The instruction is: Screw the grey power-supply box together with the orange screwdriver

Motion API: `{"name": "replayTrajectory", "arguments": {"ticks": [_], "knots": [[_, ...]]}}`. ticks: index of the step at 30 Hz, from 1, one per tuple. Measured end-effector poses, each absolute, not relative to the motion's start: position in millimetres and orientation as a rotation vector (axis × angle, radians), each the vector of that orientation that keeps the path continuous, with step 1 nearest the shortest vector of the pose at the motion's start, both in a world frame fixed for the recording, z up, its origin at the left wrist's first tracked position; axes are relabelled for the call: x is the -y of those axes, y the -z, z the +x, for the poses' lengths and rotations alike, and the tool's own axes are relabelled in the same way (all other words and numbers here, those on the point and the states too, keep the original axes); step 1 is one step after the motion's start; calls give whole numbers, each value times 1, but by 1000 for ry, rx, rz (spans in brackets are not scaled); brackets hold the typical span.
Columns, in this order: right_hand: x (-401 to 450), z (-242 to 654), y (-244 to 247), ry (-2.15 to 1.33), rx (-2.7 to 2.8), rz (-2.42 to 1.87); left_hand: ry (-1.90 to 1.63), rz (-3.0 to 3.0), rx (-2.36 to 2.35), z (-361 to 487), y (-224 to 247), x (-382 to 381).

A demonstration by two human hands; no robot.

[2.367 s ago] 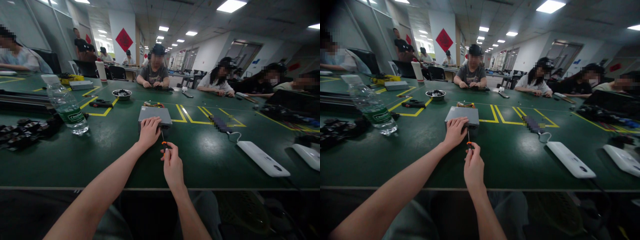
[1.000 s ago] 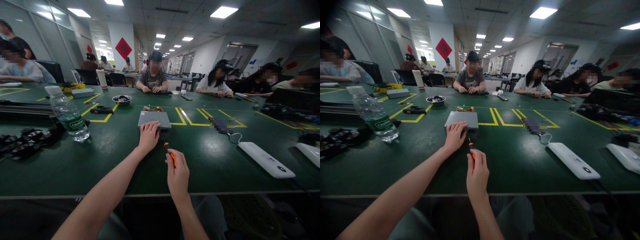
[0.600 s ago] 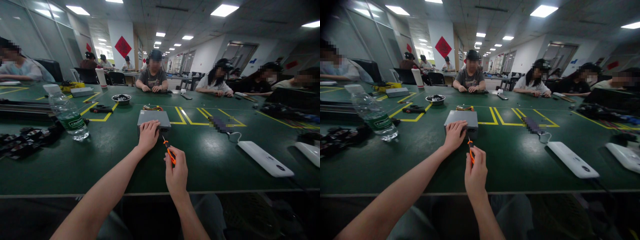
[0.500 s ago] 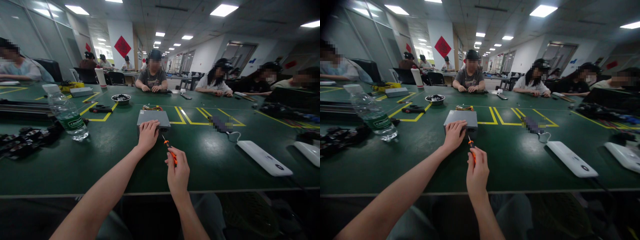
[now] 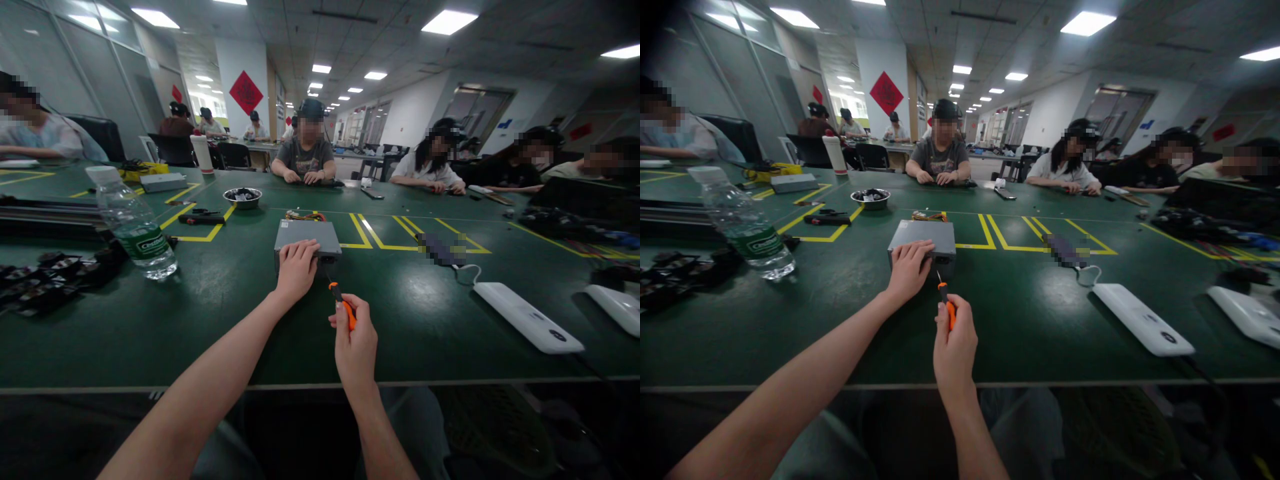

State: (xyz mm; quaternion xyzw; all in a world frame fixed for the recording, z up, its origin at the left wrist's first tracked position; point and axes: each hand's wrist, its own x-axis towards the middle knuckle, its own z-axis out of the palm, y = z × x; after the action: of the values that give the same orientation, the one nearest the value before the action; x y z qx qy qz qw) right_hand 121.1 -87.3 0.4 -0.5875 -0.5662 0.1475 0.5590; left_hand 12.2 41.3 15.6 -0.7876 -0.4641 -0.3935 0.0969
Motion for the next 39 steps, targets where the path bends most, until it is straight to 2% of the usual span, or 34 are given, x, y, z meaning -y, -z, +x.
{"name": "replayTrajectory", "arguments": {"ticks": [3, 10, 25, 39], "knots": [[88, 121, -2, -407, 1363, -1413, 1167, -2336, 1378, 12, -16, -41], [83, 118, -4, -244, 1462, -1400, 1173, -2334, 1383, 12, -17, -41], [90, 120, -5, -280, 1321, -1437, 1157, -2337, 1392, 13, -18, -40], [86, 119, -4, -287, 1426, -1442, 1177, -2346, 1374, 11, -18, -39]]}}
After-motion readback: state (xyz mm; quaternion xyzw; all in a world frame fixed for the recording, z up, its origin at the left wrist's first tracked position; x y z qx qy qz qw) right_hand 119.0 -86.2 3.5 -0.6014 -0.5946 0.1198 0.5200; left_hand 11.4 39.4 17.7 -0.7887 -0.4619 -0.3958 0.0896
